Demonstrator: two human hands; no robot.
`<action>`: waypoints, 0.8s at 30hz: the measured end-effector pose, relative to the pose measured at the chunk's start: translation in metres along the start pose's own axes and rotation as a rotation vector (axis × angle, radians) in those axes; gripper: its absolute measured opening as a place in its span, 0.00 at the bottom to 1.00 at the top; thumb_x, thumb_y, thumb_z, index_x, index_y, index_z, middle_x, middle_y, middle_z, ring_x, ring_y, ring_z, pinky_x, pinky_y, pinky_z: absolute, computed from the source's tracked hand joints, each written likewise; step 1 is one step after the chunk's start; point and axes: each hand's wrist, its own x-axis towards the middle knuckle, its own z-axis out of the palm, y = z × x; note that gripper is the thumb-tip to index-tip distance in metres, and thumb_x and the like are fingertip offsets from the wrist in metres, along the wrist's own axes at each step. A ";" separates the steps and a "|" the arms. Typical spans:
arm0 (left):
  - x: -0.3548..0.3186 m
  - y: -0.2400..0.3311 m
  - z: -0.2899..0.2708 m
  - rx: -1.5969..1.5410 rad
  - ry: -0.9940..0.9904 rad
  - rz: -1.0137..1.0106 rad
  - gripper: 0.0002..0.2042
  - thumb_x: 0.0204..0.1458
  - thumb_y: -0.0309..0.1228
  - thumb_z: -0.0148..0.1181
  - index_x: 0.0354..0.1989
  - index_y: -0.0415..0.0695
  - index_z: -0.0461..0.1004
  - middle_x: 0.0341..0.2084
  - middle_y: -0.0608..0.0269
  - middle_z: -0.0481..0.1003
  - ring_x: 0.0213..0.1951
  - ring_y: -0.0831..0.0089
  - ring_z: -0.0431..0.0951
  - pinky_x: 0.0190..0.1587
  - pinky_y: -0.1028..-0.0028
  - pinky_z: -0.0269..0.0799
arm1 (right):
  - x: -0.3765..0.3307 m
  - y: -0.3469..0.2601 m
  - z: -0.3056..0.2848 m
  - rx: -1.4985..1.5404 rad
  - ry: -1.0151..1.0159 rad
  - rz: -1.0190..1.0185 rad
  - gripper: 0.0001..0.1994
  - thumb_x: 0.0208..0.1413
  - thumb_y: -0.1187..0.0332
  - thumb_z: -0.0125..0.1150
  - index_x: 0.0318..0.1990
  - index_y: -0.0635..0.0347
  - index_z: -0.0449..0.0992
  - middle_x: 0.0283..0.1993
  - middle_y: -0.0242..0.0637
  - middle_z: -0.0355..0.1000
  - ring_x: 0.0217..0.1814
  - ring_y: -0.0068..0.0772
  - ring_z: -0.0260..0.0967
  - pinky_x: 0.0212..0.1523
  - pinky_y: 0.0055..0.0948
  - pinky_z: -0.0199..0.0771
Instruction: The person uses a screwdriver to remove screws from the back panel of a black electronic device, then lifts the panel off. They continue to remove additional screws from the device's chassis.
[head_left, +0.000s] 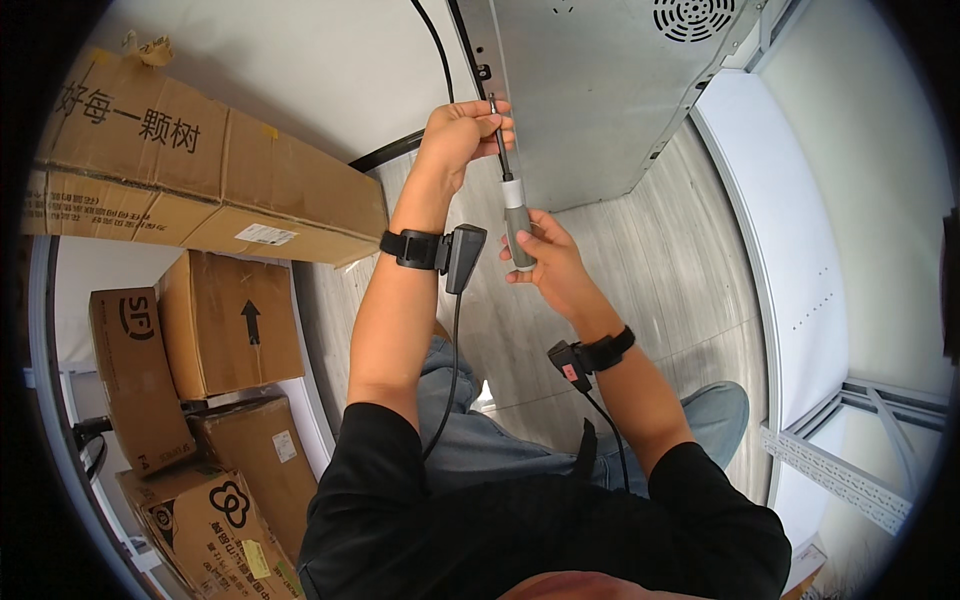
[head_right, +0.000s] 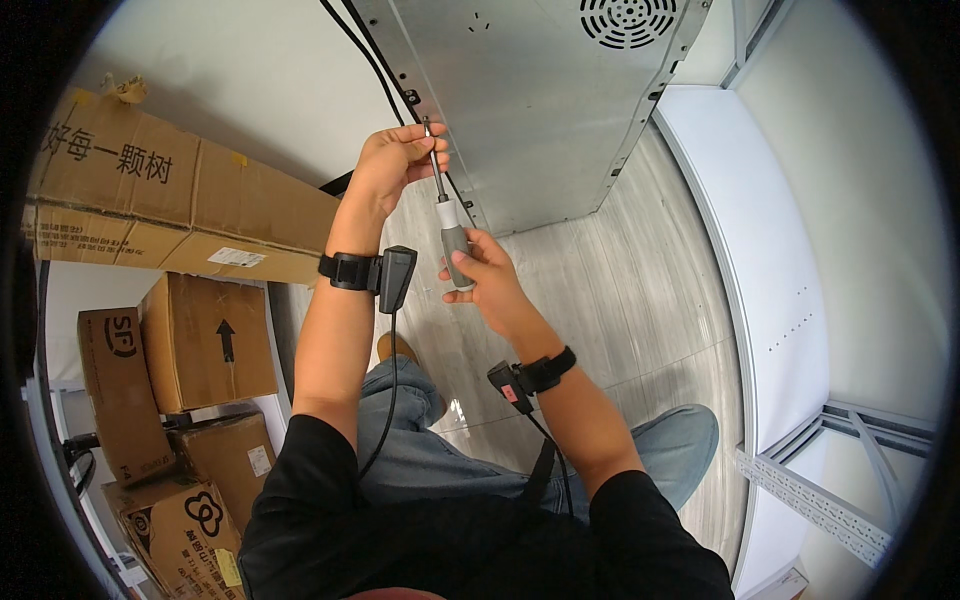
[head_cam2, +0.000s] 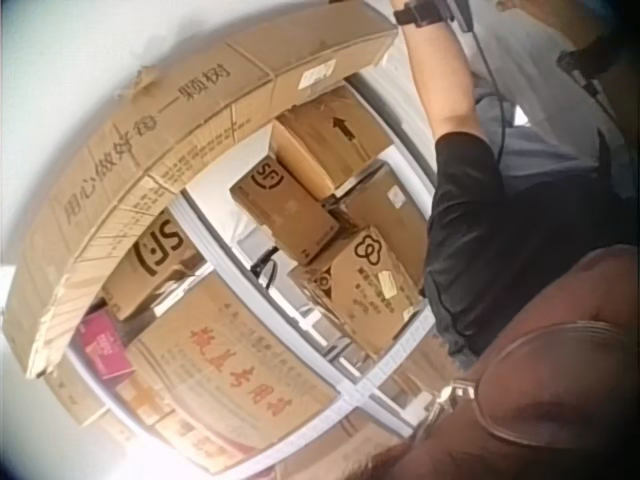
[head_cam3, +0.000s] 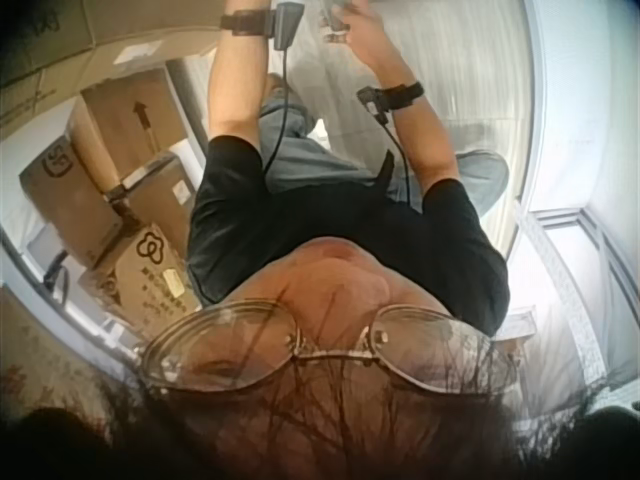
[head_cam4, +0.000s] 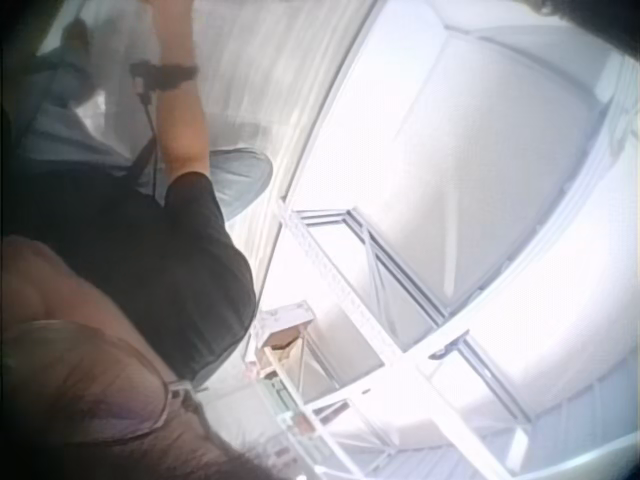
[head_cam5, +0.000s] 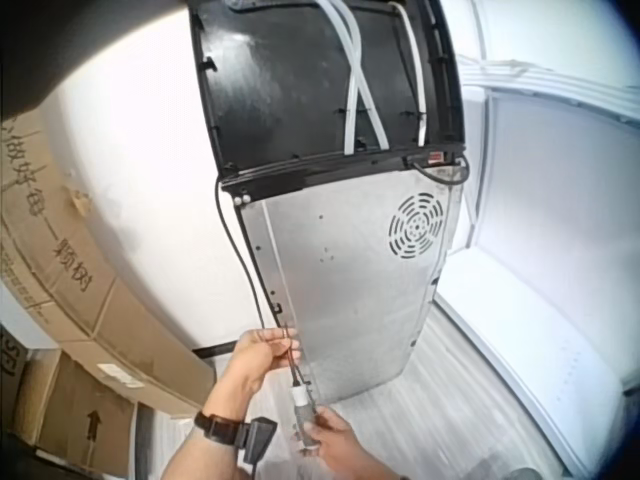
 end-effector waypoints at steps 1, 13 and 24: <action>0.000 0.000 0.001 0.006 0.012 0.003 0.09 0.55 0.25 0.56 0.42 0.36 0.76 0.28 0.64 0.77 0.28 0.75 0.77 0.33 0.77 0.76 | 0.000 0.001 0.002 -0.054 0.031 -0.011 0.20 0.57 0.65 0.55 0.55 0.63 0.61 0.42 0.36 0.66 0.40 0.27 0.68 0.33 0.30 0.75; 0.001 0.000 0.002 0.062 0.027 0.012 0.08 0.55 0.24 0.55 0.42 0.35 0.75 0.29 0.61 0.78 0.28 0.75 0.78 0.32 0.76 0.76 | 0.002 -0.004 -0.011 0.237 -0.222 0.094 0.19 0.61 0.62 0.47 0.55 0.61 0.61 0.43 0.41 0.69 0.42 0.33 0.70 0.36 0.35 0.75; -0.007 0.000 0.012 0.224 0.057 0.121 0.09 0.53 0.23 0.57 0.40 0.33 0.74 0.27 0.62 0.77 0.24 0.77 0.76 0.27 0.78 0.73 | 0.003 0.009 -0.002 -0.090 0.037 -0.077 0.22 0.55 0.70 0.57 0.57 0.62 0.61 0.43 0.35 0.66 0.42 0.29 0.68 0.43 0.37 0.76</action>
